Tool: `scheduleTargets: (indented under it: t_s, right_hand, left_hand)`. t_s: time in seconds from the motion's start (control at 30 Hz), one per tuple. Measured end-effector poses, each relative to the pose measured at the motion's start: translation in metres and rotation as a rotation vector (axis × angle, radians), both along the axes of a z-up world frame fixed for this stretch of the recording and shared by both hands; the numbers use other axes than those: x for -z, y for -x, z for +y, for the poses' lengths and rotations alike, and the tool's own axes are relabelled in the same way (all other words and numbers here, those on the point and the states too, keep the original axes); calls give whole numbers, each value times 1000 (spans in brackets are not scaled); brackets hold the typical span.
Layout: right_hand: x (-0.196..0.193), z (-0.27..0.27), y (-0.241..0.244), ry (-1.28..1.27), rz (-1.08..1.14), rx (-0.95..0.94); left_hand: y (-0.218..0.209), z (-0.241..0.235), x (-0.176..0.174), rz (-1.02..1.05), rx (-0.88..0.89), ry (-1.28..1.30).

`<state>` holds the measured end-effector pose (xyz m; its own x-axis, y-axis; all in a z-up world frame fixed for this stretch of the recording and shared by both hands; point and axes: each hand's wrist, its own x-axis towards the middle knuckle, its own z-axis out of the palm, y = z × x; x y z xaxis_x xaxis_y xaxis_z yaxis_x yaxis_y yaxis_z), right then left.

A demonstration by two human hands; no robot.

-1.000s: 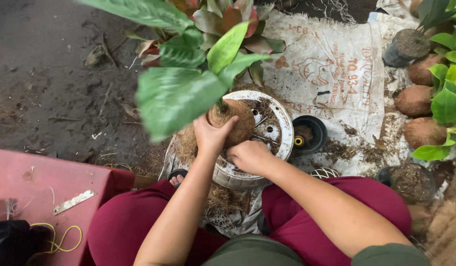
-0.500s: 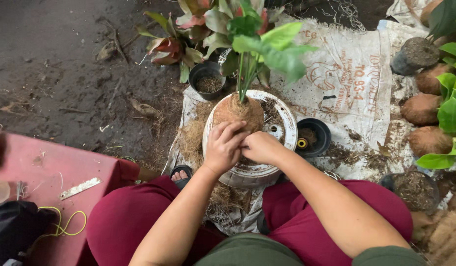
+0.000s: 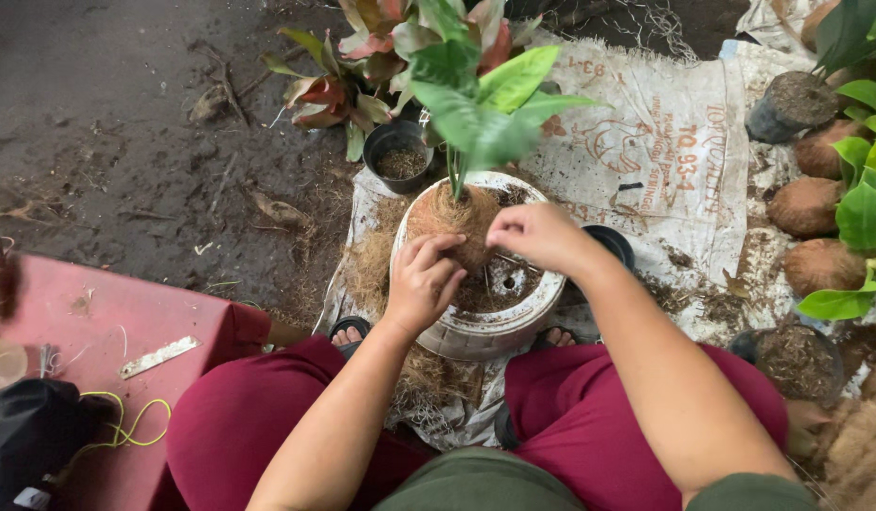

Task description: The person wraps a plant potted in a coconut shell with coconut coir and secures it with string. They adjust the coir around the shell and tie the string to hold the material in place.

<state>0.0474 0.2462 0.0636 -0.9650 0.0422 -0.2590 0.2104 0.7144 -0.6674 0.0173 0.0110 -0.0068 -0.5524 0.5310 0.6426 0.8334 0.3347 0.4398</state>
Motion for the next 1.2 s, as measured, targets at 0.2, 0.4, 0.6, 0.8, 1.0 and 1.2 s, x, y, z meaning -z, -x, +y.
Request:
scheduleTargets:
  t_s: [0.2, 0.4, 0.6, 0.8, 1.0, 1.2]
  right_hand:
    - [-19, 31, 12, -232, 223, -21]
    - [9, 43, 50, -304, 554, 207]
    - [82, 23, 93, 1, 411, 298]
    - [157, 15, 123, 410, 258, 224]
    - [193, 13, 139, 729, 134, 267]
    - [198, 14, 136, 833, -61, 389]
  left_hand:
    - [0, -6, 5, 18, -28, -13]
    - [8, -16, 15, -2, -107, -34]
    - [10, -26, 22, 27, -115, -15]
    - [13, -30, 20, 9, -118, 3]
    - [14, -28, 26, -32, -172, -77]
    - [22, -22, 41, -191, -119, -237]
